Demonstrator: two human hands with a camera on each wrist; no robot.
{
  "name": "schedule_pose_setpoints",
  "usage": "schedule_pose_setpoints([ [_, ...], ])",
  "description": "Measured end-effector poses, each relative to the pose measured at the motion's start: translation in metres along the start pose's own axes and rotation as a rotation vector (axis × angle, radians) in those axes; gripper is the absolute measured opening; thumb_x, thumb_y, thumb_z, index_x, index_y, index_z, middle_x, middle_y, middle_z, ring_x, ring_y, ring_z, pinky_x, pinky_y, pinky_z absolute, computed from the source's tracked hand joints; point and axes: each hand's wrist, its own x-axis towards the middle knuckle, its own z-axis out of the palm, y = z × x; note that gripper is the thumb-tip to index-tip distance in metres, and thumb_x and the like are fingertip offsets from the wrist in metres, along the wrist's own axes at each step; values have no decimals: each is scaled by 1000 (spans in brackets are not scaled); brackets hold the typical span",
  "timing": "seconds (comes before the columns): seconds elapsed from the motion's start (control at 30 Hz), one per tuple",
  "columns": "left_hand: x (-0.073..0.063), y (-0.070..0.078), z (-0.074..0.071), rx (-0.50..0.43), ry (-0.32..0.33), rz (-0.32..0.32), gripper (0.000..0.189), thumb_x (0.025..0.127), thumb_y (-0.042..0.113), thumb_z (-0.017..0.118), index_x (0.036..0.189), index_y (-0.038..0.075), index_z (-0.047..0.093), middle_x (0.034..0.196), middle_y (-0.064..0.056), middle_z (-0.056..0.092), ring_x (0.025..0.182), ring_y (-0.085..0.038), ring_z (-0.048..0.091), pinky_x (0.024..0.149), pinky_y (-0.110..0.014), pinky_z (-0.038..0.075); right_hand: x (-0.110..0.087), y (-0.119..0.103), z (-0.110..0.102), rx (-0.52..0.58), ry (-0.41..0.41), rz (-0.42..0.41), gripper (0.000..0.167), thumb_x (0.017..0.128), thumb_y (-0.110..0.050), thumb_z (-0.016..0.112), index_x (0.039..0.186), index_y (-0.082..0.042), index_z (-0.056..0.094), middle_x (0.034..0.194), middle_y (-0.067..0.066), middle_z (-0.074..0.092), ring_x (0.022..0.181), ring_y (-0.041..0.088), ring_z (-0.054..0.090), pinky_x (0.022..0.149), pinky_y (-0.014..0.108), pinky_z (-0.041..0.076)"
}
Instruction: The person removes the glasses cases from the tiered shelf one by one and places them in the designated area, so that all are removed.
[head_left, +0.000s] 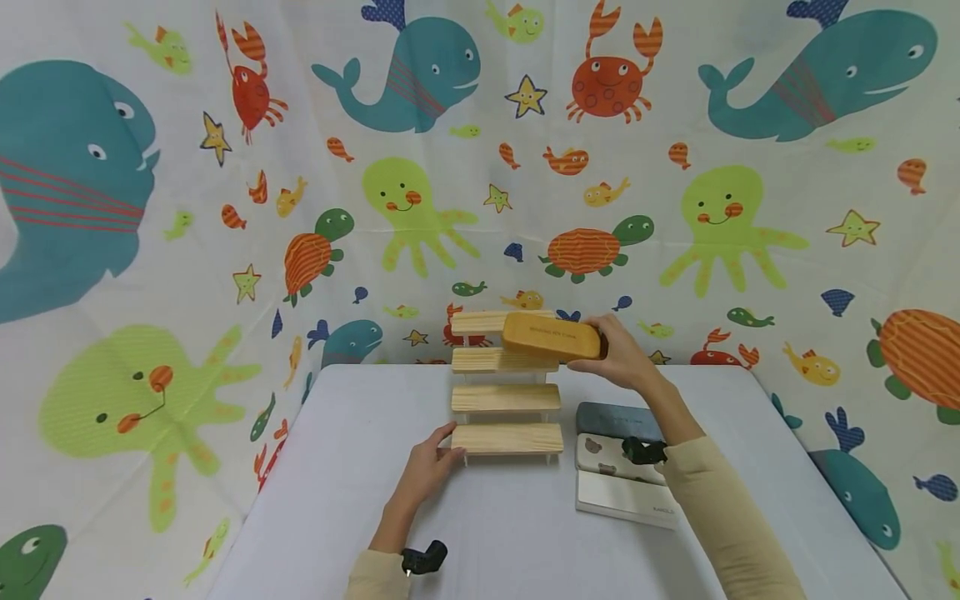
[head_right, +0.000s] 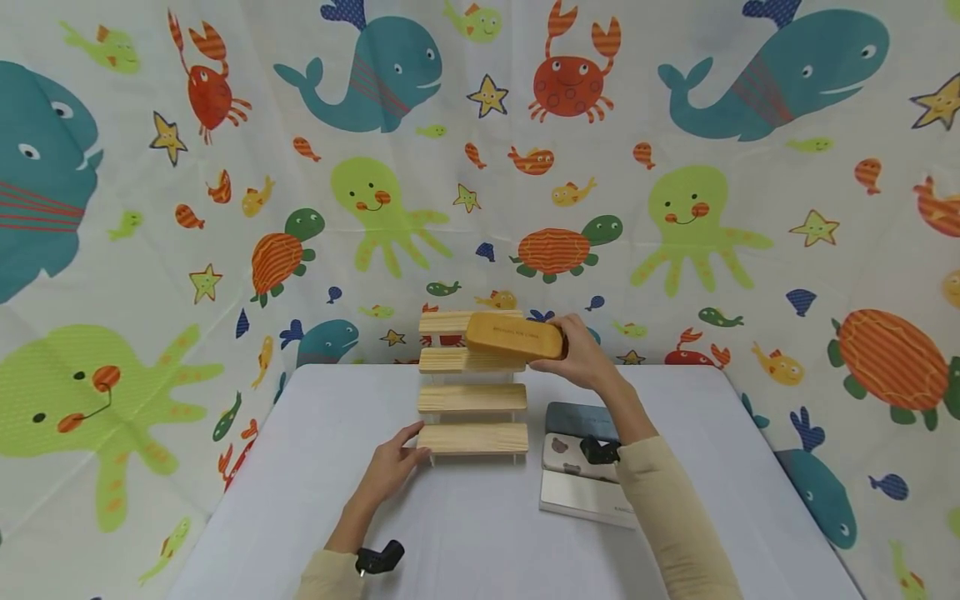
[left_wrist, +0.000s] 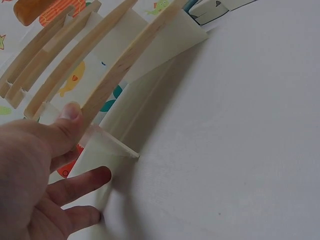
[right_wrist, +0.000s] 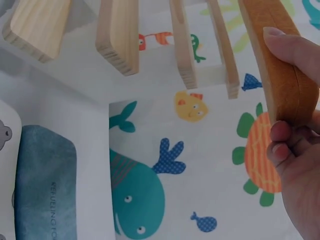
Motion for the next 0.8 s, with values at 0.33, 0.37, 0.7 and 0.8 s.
schedule_pose_setpoints([
  [0.33,-6,-3,-8,6,-20,3,59,96,30,68,147,10,48,145,-21,56,101,-26,74,84,-44,59,-23,-13,-1,-21,20,0,74,76,-34,89,134,-7,51,122,12,49,98,23,50,79,26,50],
  [0.37,-6,-4,-8,10,-20,5,59,96,30,68,147,10,48,145,-21,55,101,-26,74,84,-44,59,-26,-14,-1,-22,19,8,74,76,-34,88,134,-7,51,123,11,48,97,23,49,78,26,50],
  [0.7,-11,-7,-17,0,-38,14,60,95,30,68,148,9,48,146,-21,54,102,-27,74,83,-43,60,-52,-25,1,-42,38,74,76,76,-35,88,136,-9,49,120,10,48,95,23,50,76,24,50],
  [0.8,-13,-8,-20,-6,-47,21,61,95,30,69,147,8,48,146,-22,54,103,-27,74,83,-43,60,-60,-27,3,-45,45,81,75,76,-35,89,135,-9,50,118,10,48,94,23,50,76,22,50],
])
